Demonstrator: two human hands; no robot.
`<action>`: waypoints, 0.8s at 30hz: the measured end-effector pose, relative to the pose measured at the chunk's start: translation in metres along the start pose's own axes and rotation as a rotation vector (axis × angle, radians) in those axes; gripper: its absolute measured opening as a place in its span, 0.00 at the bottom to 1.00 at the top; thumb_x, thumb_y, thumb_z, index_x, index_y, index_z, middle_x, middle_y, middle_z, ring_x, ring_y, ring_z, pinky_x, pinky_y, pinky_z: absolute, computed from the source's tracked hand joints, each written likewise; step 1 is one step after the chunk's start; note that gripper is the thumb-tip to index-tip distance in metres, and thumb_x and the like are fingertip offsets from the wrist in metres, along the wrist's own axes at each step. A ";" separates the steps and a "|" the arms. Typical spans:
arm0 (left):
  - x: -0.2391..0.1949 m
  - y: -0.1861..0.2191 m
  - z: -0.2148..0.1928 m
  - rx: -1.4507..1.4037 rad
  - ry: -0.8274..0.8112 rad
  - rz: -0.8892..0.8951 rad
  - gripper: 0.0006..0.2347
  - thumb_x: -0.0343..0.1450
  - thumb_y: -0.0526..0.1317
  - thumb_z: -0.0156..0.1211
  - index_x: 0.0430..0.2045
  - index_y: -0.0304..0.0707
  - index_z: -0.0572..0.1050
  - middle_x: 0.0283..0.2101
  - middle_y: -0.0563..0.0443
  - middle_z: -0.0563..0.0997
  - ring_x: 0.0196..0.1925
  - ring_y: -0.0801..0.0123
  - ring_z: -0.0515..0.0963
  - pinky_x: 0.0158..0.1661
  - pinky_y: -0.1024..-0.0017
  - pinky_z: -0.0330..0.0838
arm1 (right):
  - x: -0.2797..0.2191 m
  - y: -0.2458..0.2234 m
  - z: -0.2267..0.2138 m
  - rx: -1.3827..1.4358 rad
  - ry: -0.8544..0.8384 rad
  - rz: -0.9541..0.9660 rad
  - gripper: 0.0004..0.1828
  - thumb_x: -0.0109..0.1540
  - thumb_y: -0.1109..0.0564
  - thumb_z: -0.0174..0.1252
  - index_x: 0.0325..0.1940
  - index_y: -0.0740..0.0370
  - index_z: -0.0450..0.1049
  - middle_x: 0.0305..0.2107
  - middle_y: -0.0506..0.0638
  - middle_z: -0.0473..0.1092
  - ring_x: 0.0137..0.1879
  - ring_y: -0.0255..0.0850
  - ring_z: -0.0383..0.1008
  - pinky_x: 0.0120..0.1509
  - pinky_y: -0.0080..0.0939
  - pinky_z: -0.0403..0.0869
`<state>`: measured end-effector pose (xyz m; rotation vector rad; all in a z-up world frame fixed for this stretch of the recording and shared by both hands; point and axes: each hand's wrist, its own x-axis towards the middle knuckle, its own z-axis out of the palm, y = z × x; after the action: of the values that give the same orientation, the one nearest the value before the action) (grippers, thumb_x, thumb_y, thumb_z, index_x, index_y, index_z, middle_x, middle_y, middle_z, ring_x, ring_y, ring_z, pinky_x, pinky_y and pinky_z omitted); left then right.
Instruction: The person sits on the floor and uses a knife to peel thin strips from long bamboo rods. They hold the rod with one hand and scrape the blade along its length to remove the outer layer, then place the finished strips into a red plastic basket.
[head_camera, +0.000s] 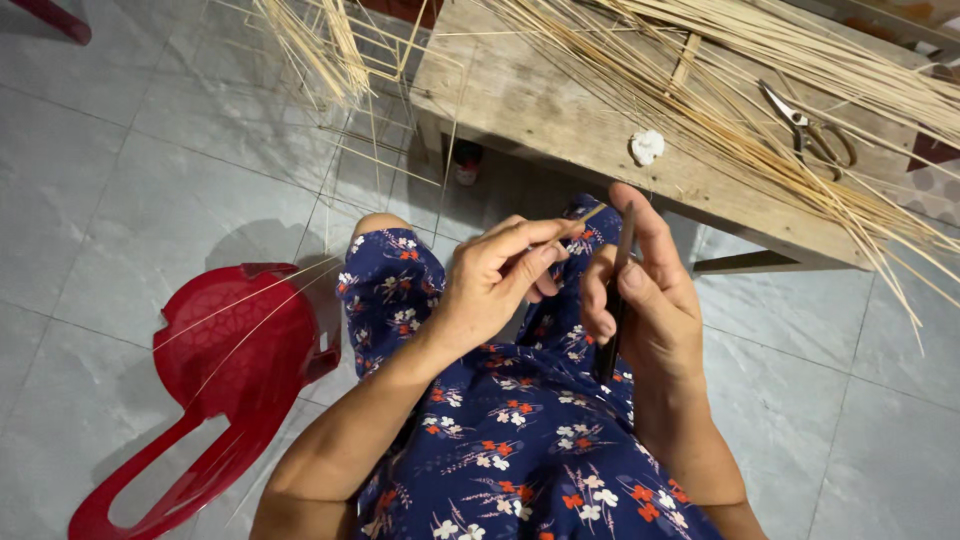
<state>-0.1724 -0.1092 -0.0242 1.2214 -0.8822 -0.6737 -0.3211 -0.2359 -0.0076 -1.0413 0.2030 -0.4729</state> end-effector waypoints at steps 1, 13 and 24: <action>-0.001 0.000 0.003 0.023 0.005 0.026 0.10 0.79 0.33 0.56 0.54 0.35 0.78 0.37 0.56 0.77 0.32 0.80 0.81 0.31 0.82 0.77 | -0.003 -0.002 0.001 0.014 -0.012 0.017 0.42 0.69 0.50 0.58 0.83 0.58 0.47 0.28 0.54 0.67 0.26 0.35 0.64 0.27 0.32 0.65; -0.018 0.007 -0.041 0.552 -0.063 0.135 0.09 0.75 0.35 0.60 0.48 0.37 0.80 0.39 0.50 0.84 0.37 0.74 0.83 0.38 0.75 0.77 | -0.018 -0.017 -0.108 0.010 0.231 -0.356 0.29 0.77 0.51 0.58 0.79 0.57 0.57 0.28 0.43 0.68 0.25 0.28 0.61 0.26 0.26 0.60; -0.003 -0.005 -0.064 0.265 -0.052 -0.423 0.09 0.76 0.40 0.55 0.43 0.41 0.82 0.25 0.55 0.78 0.22 0.77 0.69 0.24 0.75 0.64 | -0.029 -0.017 -0.173 -0.238 0.515 -0.259 0.23 0.77 0.44 0.48 0.64 0.66 0.70 0.32 0.44 0.70 0.24 0.28 0.57 0.27 0.28 0.55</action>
<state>-0.1188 -0.0760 -0.0357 1.6594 -0.7772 -0.9498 -0.4173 -0.3636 -0.0809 -1.1681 0.5975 -0.9692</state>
